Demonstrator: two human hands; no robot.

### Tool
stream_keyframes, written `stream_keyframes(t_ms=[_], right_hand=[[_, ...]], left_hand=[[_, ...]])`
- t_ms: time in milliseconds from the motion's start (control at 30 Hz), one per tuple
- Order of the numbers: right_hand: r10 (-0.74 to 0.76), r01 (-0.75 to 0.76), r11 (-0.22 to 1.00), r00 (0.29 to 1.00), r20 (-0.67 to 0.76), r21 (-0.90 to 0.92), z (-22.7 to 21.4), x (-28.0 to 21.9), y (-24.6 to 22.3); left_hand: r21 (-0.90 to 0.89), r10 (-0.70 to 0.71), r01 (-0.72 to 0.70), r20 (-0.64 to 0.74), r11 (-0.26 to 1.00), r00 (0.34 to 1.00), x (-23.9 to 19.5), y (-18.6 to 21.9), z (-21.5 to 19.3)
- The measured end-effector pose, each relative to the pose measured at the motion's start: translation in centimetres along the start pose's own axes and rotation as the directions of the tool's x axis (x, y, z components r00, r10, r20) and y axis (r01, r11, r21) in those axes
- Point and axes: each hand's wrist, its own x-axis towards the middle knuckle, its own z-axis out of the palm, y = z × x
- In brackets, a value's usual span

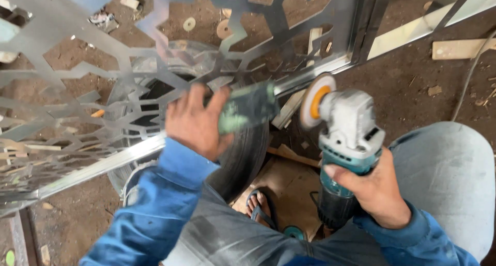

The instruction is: Grinding and smoothing the edges of a decorative metal gate using an angle grinder and a sanding block.

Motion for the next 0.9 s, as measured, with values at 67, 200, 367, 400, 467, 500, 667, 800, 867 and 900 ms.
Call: stream_keyframes(t_ms=[67,200,367,400,467,500,667,800,867,900], right_hand=[[0.05,-0.049,0.999,0.993,-0.104,0.014,-0.5,0.5,-0.7],[0.113,-0.076,0.975,0.978,-0.173,0.207,-1.2,1.4,-1.3],[0.117,-0.056,0.96,0.97,-0.215,0.273,-1.6,1.9,-1.3],[0.123,-0.048,0.95,0.966,-0.229,0.309,-1.6,2.1,-1.2],[0.136,-0.044,0.937,0.96,-0.245,0.347,-1.8,2.6,-1.6],[0.137,-0.019,0.923,0.95,-0.282,0.384,-2.1,2.9,-2.0],[0.09,0.107,0.873,0.923,-0.373,0.475,-5.0,4.5,-2.3],[0.208,0.146,0.798,0.844,-0.494,0.585,-6.6,5.1,-1.9],[0.243,0.143,0.781,0.827,-0.507,0.608,-6.9,5.2,-1.7],[0.232,0.141,0.783,0.837,-0.495,0.605,-6.9,5.2,-1.8]], left_hand=[[-0.078,-0.046,0.068,0.254,0.995,0.966,-1.3,0.9,4.8],[-0.286,-0.054,0.28,0.605,0.916,0.794,-3.6,3.2,13.2],[-0.269,-0.044,0.358,0.743,0.894,0.668,-4.7,4.6,15.0],[-0.261,-0.055,0.345,0.722,0.902,0.69,-4.9,4.7,15.3],[-0.251,-0.062,0.328,0.703,0.911,0.708,-5.2,4.7,15.6],[-0.19,-0.099,0.308,0.686,0.932,0.721,-5.3,4.7,15.7],[-0.165,-0.164,0.395,0.72,0.904,0.674,-5.6,3.4,17.1],[-0.236,-0.146,0.504,0.781,0.831,0.607,-4.9,3.0,16.2],[-0.235,-0.144,0.498,0.78,0.835,0.609,-4.7,3.3,15.4],[-0.227,-0.13,0.459,0.77,0.859,0.624,-4.8,3.6,15.0]])
